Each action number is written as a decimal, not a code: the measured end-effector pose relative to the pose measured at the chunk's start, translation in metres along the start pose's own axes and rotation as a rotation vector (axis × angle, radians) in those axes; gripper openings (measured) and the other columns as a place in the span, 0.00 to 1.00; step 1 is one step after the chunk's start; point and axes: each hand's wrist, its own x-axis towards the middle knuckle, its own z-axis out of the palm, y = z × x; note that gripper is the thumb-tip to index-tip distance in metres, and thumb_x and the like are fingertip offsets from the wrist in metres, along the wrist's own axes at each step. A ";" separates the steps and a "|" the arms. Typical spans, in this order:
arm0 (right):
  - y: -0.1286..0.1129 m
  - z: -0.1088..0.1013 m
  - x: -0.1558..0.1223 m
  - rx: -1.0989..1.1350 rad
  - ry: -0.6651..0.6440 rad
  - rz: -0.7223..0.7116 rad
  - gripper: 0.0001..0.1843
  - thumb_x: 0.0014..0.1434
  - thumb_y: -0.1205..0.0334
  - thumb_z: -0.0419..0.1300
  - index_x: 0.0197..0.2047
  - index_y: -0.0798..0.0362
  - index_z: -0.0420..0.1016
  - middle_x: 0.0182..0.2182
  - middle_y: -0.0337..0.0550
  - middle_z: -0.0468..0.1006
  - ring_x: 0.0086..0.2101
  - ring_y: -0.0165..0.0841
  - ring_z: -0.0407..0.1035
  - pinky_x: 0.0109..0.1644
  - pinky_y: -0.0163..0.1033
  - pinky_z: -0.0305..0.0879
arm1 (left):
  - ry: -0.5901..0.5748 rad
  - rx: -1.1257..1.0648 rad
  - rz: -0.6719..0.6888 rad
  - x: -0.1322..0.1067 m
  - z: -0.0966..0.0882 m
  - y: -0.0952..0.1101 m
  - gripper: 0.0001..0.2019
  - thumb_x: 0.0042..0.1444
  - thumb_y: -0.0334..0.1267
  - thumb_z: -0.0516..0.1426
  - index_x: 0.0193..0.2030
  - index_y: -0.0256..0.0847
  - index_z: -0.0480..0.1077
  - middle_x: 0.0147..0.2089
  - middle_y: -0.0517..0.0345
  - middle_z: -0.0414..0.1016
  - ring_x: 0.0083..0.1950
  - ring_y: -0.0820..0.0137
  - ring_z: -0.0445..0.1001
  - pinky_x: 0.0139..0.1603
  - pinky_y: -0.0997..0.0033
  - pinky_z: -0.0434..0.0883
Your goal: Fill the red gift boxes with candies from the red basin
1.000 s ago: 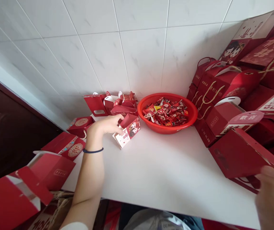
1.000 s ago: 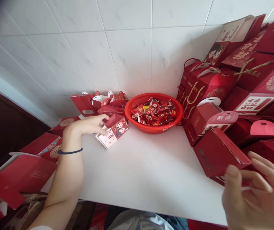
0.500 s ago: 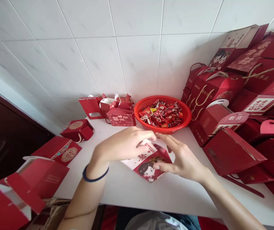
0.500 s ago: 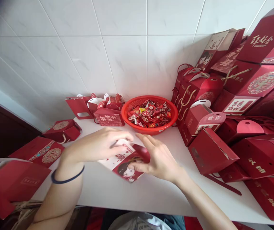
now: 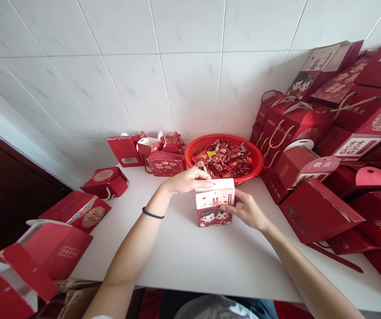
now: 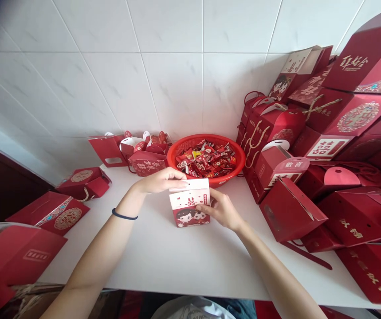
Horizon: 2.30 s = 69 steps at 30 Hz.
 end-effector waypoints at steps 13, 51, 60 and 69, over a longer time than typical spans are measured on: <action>-0.030 -0.059 0.060 -0.549 0.257 -0.028 0.14 0.65 0.65 0.54 0.49 0.53 0.79 0.45 0.47 0.82 0.45 0.37 0.77 0.51 0.39 0.72 | 0.006 -0.246 -0.134 0.011 0.011 -0.005 0.15 0.53 0.42 0.62 0.47 0.41 0.76 0.43 0.59 0.79 0.45 0.64 0.75 0.47 0.67 0.68; 0.006 -0.080 0.139 0.308 0.463 0.131 0.12 0.44 0.57 0.68 0.28 0.52 0.71 0.23 0.41 0.78 0.25 0.34 0.73 0.31 0.37 0.71 | 0.054 0.693 -0.064 0.127 -0.046 -0.037 0.25 0.44 0.21 0.59 0.50 0.38 0.79 0.51 0.45 0.82 0.54 0.54 0.78 0.54 0.64 0.71; 0.020 -0.093 0.147 0.400 0.617 0.092 0.19 0.45 0.48 0.68 0.35 0.49 0.69 0.26 0.40 0.79 0.30 0.37 0.76 0.36 0.42 0.75 | 0.034 0.719 -0.057 0.151 -0.032 -0.032 0.36 0.43 0.30 0.67 0.64 0.40 0.71 0.68 0.41 0.69 0.67 0.48 0.68 0.64 0.61 0.66; 0.014 -0.089 0.144 0.455 0.585 0.107 0.16 0.47 0.53 0.69 0.35 0.50 0.71 0.26 0.40 0.80 0.28 0.37 0.75 0.36 0.42 0.76 | 0.100 0.590 -0.127 0.156 -0.037 -0.042 0.21 0.43 0.30 0.66 0.48 0.39 0.79 0.47 0.48 0.82 0.50 0.55 0.77 0.51 0.64 0.71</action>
